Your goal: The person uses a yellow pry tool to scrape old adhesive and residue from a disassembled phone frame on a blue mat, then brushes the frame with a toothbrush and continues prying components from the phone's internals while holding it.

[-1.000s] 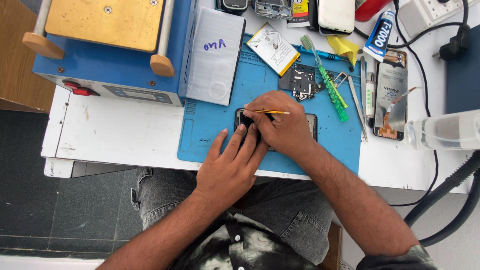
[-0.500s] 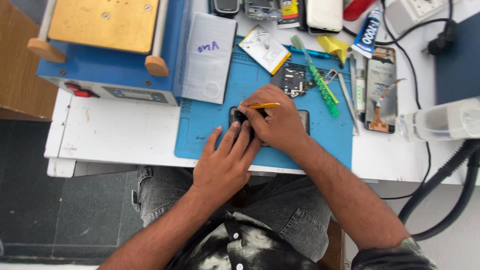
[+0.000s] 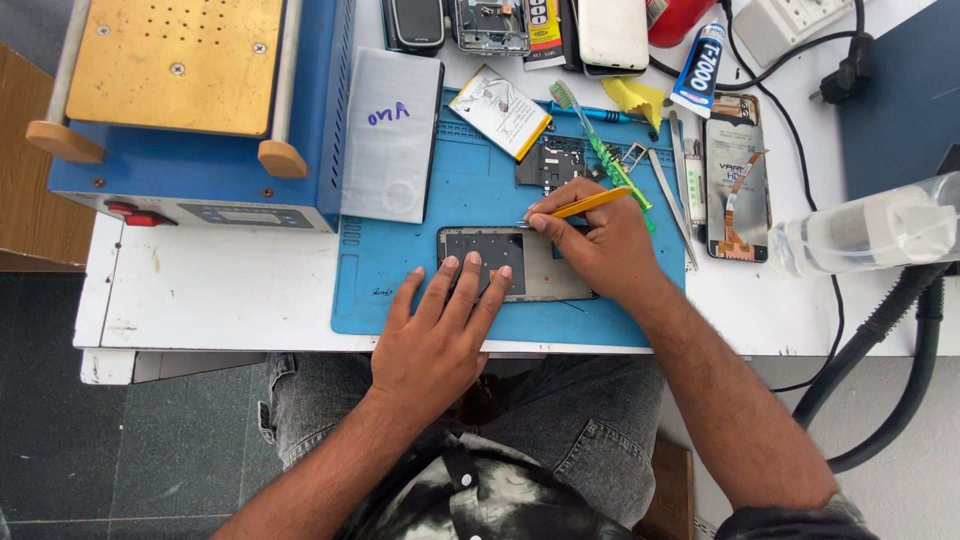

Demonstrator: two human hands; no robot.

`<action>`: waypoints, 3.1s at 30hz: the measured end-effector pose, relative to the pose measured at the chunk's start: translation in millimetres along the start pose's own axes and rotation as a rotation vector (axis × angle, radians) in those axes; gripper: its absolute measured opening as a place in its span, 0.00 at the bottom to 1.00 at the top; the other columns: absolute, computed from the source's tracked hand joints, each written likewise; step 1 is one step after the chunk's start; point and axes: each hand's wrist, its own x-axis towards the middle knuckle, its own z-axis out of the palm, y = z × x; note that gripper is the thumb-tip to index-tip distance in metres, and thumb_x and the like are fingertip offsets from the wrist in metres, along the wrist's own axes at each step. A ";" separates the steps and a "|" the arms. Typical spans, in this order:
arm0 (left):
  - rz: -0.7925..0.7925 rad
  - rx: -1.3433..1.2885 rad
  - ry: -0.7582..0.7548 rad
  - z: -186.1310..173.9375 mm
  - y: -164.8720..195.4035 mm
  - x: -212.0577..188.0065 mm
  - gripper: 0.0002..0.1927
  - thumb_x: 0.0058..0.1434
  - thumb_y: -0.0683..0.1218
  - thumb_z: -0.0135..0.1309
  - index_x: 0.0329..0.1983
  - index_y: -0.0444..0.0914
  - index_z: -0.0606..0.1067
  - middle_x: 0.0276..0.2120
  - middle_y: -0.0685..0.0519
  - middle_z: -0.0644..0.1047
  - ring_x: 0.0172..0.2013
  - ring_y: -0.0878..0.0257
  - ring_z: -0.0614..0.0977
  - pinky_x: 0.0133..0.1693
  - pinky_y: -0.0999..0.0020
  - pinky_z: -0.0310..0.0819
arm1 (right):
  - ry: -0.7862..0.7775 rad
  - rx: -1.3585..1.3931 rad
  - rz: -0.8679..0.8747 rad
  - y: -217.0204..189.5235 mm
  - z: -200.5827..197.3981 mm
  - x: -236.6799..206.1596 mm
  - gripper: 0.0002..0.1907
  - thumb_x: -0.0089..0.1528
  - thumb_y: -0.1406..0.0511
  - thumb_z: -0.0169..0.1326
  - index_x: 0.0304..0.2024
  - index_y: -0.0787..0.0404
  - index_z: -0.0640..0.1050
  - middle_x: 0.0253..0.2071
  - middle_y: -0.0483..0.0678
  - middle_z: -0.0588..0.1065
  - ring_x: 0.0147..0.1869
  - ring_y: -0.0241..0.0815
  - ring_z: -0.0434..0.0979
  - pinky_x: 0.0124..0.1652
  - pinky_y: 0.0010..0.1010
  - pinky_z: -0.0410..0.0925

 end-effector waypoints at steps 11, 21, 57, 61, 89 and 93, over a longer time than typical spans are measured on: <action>0.007 0.050 0.031 3.5 -0.4 -1.2 0.42 0.51 0.49 0.63 0.72 0.47 0.66 0.63 0.46 0.73 0.62 0.53 0.74 0.62 0.46 0.65 | 0.008 0.018 -0.161 6.9 8.2 -4.8 0.04 0.65 0.68 0.63 0.41 0.63 0.81 0.42 0.49 0.83 0.49 0.38 0.86 0.49 0.29 0.79; 0.008 0.037 0.033 3.7 0.0 -0.8 0.42 0.51 0.48 0.63 0.72 0.46 0.66 0.63 0.46 0.73 0.62 0.53 0.74 0.62 0.46 0.66 | 0.006 -0.010 -0.157 2.2 7.8 -4.3 0.05 0.65 0.69 0.62 0.42 0.63 0.81 0.42 0.49 0.83 0.46 0.38 0.86 0.46 0.29 0.78; 0.014 0.000 0.017 3.5 -0.1 -1.5 0.44 0.50 0.48 0.62 0.73 0.44 0.64 0.64 0.45 0.72 0.63 0.51 0.73 0.62 0.45 0.65 | -0.065 -0.147 -0.011 -5.0 -23.8 -13.7 0.07 0.65 0.65 0.61 0.43 0.62 0.83 0.41 0.47 0.84 0.43 0.36 0.85 0.42 0.27 0.76; 0.018 0.027 0.030 3.5 -0.7 -0.6 0.44 0.51 0.48 0.62 0.73 0.45 0.64 0.64 0.46 0.72 0.64 0.52 0.73 0.62 0.45 0.65 | -0.003 -0.034 -0.001 8.2 -20.7 -18.1 0.06 0.66 0.66 0.61 0.44 0.61 0.82 0.44 0.47 0.84 0.49 0.36 0.86 0.48 0.27 0.78; 0.013 0.033 0.027 1.3 0.1 -0.5 0.44 0.50 0.49 0.64 0.73 0.46 0.65 0.64 0.47 0.72 0.63 0.52 0.73 0.62 0.46 0.65 | 0.047 -0.050 -0.168 21.8 -9.5 -23.8 0.04 0.66 0.70 0.61 0.43 0.64 0.82 0.46 0.51 0.83 0.51 0.41 0.86 0.49 0.30 0.79; 0.013 0.020 0.012 1.6 0.0 -0.8 0.45 0.49 0.50 0.64 0.73 0.45 0.65 0.64 0.46 0.72 0.63 0.52 0.73 0.62 0.45 0.65 | 0.036 -0.033 -0.165 21.8 -9.9 -24.1 0.04 0.67 0.70 0.61 0.44 0.64 0.81 0.46 0.51 0.83 0.52 0.41 0.86 0.50 0.29 0.79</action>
